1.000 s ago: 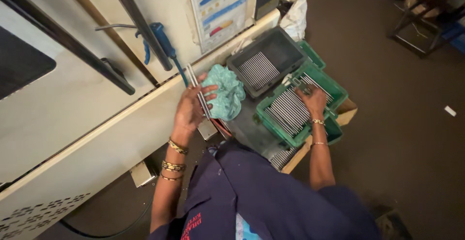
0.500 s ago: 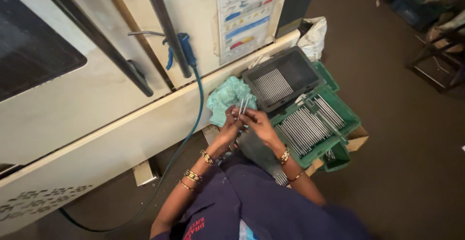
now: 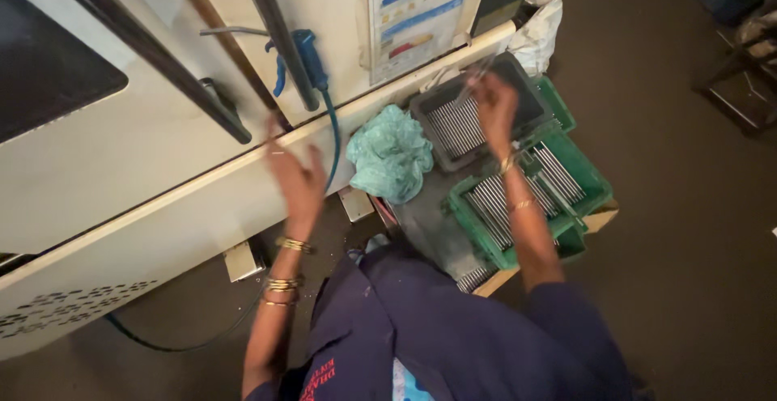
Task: The person measures a metal rod with a digital caliper, then places it into a CNC machine. They repeat this process with several other metal rods, loading them one by one into the machine's chuck.
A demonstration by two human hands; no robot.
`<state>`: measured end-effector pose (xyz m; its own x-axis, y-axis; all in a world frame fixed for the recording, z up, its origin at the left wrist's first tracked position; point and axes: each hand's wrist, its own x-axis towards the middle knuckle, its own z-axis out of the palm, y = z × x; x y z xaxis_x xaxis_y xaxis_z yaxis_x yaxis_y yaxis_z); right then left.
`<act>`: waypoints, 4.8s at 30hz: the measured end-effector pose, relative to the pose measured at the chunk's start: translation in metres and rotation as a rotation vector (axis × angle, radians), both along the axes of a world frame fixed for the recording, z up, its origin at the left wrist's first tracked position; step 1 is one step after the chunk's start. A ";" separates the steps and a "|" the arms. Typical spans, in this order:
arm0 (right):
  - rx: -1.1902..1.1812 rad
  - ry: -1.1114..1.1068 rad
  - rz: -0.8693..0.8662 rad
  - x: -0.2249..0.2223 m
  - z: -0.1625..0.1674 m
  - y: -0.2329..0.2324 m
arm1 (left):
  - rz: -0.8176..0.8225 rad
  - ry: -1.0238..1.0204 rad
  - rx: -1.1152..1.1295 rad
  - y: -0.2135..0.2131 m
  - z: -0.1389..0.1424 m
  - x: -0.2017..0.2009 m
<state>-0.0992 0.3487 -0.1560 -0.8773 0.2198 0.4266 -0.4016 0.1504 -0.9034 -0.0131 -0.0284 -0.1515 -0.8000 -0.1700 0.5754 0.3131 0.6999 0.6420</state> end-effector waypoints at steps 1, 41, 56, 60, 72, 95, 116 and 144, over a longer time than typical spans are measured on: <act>-0.011 0.016 -0.044 -0.018 0.002 0.017 | 0.086 0.069 0.003 -0.015 0.014 -0.005; 0.899 -0.831 -0.582 -0.155 -0.069 0.124 | 0.192 0.382 0.429 -0.042 0.077 -0.168; 1.153 -0.902 -0.566 -0.127 -0.069 0.099 | 0.025 0.343 0.531 -0.036 0.051 -0.152; 1.003 -1.129 -0.700 -0.106 -0.071 0.096 | 0.001 0.332 0.601 -0.034 0.056 -0.138; 0.604 -0.922 -0.913 -0.086 -0.093 0.084 | 0.045 0.328 0.560 -0.034 0.050 -0.120; 0.756 -0.795 -0.698 -0.044 -0.066 0.033 | 0.124 0.264 0.509 -0.040 0.042 -0.098; 1.240 -0.139 -0.550 0.153 -0.056 -0.177 | -0.235 0.209 0.512 -0.126 0.061 -0.025; 1.032 -0.572 -0.971 0.293 -0.024 -0.241 | -0.502 0.086 0.660 -0.218 0.105 0.053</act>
<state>0.1937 0.1081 -0.1799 -0.6692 0.6175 0.4134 0.5755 0.7826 -0.2374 0.0399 -0.2461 -0.0462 -0.8281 -0.1287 0.5455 0.5546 -0.0476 0.8307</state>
